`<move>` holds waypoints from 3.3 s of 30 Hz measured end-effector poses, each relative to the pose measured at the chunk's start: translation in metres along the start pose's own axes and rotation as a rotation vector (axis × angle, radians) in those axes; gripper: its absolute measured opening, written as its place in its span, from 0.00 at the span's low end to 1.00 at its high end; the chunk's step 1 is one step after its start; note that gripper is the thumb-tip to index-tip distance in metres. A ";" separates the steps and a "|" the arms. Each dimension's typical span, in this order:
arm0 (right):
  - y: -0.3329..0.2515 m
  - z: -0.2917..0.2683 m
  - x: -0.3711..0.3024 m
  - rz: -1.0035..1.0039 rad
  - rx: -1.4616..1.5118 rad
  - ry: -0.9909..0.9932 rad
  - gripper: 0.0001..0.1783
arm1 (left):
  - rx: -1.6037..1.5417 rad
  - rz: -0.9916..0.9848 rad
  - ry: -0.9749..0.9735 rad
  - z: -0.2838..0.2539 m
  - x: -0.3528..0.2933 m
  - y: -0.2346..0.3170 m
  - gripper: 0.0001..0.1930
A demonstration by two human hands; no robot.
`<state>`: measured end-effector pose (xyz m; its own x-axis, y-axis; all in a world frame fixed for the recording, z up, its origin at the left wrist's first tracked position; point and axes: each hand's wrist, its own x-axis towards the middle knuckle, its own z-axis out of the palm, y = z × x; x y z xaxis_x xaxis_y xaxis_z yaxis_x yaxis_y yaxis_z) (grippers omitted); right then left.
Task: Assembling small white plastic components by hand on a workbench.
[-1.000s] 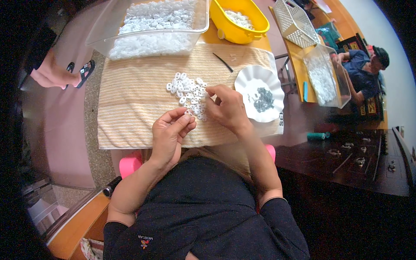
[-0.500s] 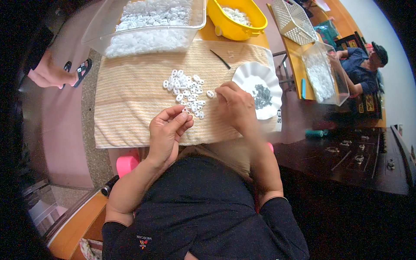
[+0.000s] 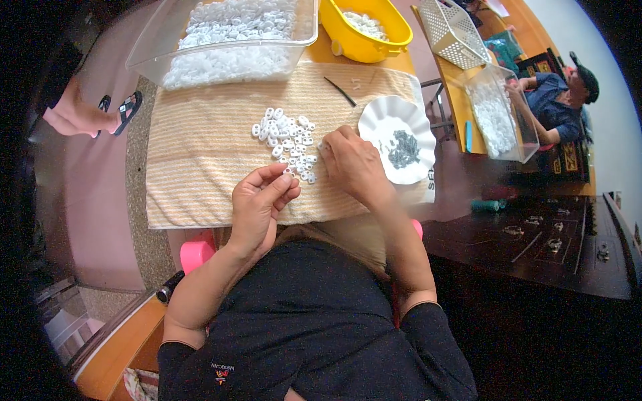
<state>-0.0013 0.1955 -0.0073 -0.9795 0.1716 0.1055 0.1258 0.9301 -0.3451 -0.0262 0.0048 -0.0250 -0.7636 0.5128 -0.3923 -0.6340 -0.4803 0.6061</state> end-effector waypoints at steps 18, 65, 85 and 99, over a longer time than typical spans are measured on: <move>0.012 0.007 -0.014 0.113 0.957 -0.221 0.15 | 0.035 -0.044 -0.010 -0.001 0.002 0.000 0.11; 0.010 0.020 -0.022 0.112 1.364 -0.379 0.16 | 0.051 -0.071 -0.053 -0.002 0.003 -0.005 0.09; 0.008 0.018 -0.024 0.168 1.471 -0.401 0.16 | 0.015 -0.121 -0.066 -0.003 0.004 -0.004 0.08; 0.006 0.014 -0.027 0.151 1.568 -0.373 0.16 | -0.066 -0.218 -0.164 -0.003 0.005 -0.002 0.08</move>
<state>0.0238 0.1920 -0.0255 -0.9849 -0.0759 -0.1556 0.1725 -0.3555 -0.9186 -0.0293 0.0060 -0.0297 -0.5816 0.7148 -0.3884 -0.7920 -0.3886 0.4708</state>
